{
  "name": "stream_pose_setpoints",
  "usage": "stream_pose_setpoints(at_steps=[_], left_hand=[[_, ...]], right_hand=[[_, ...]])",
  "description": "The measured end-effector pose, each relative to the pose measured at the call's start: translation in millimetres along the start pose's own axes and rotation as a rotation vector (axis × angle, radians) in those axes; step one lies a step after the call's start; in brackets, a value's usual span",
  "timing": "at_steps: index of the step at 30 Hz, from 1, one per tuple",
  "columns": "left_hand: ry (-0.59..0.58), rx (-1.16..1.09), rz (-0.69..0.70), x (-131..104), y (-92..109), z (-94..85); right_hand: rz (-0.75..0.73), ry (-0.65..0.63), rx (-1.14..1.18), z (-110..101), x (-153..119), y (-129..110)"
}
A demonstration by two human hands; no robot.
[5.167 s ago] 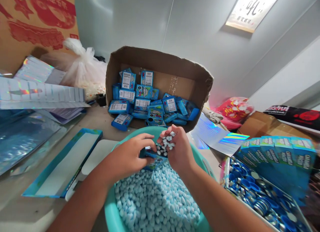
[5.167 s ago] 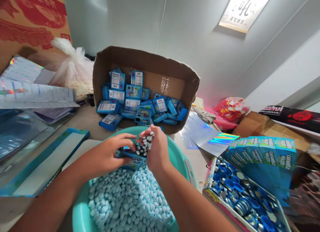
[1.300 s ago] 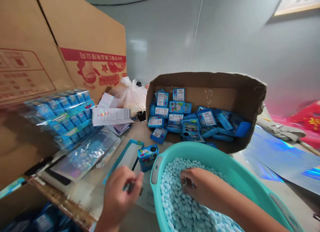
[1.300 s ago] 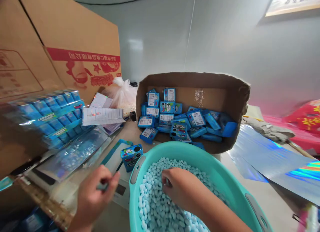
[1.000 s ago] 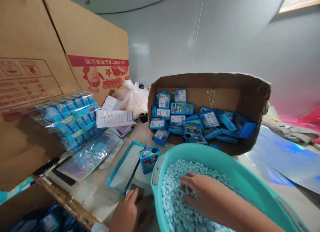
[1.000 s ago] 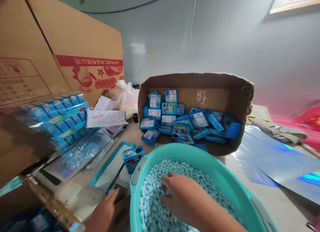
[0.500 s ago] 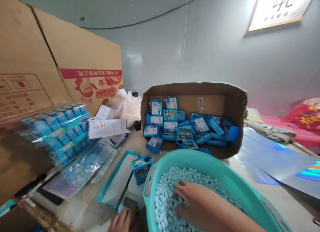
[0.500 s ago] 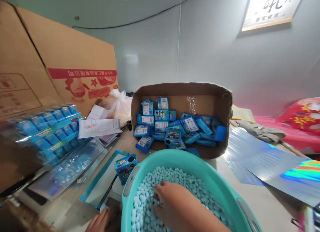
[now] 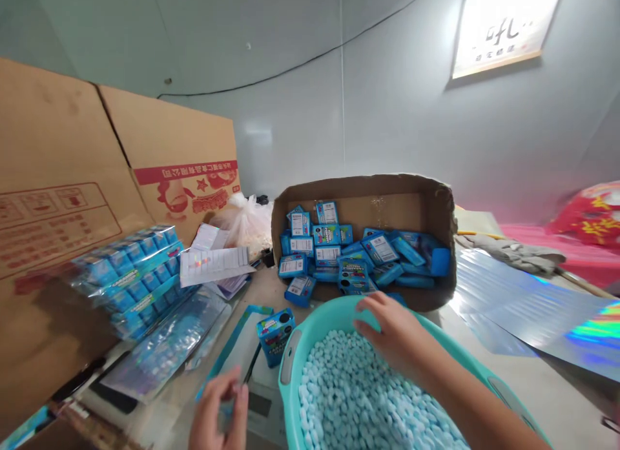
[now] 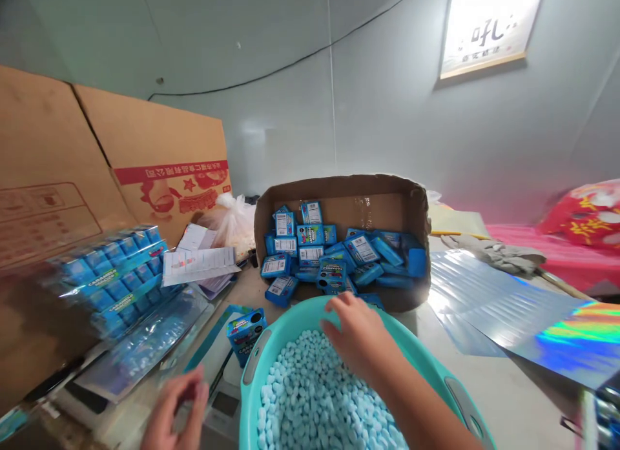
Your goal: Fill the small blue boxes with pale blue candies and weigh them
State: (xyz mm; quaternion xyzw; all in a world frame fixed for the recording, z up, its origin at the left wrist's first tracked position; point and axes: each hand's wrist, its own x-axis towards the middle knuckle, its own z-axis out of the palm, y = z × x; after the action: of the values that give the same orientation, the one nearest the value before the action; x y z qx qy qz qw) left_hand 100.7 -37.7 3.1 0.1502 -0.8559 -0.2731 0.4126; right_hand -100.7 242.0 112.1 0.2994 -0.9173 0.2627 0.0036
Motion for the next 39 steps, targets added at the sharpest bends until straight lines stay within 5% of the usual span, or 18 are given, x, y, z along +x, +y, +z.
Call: stream_pose_setpoints(at_steps=[2,5,7,11,14,21,25,34,39], left_hand=[[0.055,-0.046,-0.184,44.7,22.1,4.2],[-0.324,-0.006,-0.191,113.4,49.1,28.4],[-0.57,0.0,-0.115,146.8,61.4,49.5],[-0.986,0.123,0.019,173.7,77.6,79.2],[-1.066,0.259,0.059,171.5,87.6,86.6],[-0.651,0.607,-0.049,133.3,97.4,66.8],[-0.557,0.535,-0.102,119.6,81.5,54.9],[-0.262,0.01,0.161,181.8,31.1,33.9],[-0.033,-0.164,0.334,173.9,9.5,37.1]], right_hand=[[0.172,0.037,-0.108,-3.2,7.0,15.8],[0.328,-0.036,-0.235,-1.6,13.5,37.1],[0.238,-0.077,-0.295,1.3,14.0,47.3],[0.075,-0.011,-0.368,4.1,7.6,52.7],[0.168,0.064,-0.372,2.6,4.3,50.5],[0.158,0.088,-0.348,-6.4,-0.8,50.2],[0.153,0.14,-0.355,-11.3,-15.4,48.8],[0.211,0.034,-0.278,0.1,-12.7,71.5],[0.134,0.021,-0.372,11.1,25.7,69.7]])
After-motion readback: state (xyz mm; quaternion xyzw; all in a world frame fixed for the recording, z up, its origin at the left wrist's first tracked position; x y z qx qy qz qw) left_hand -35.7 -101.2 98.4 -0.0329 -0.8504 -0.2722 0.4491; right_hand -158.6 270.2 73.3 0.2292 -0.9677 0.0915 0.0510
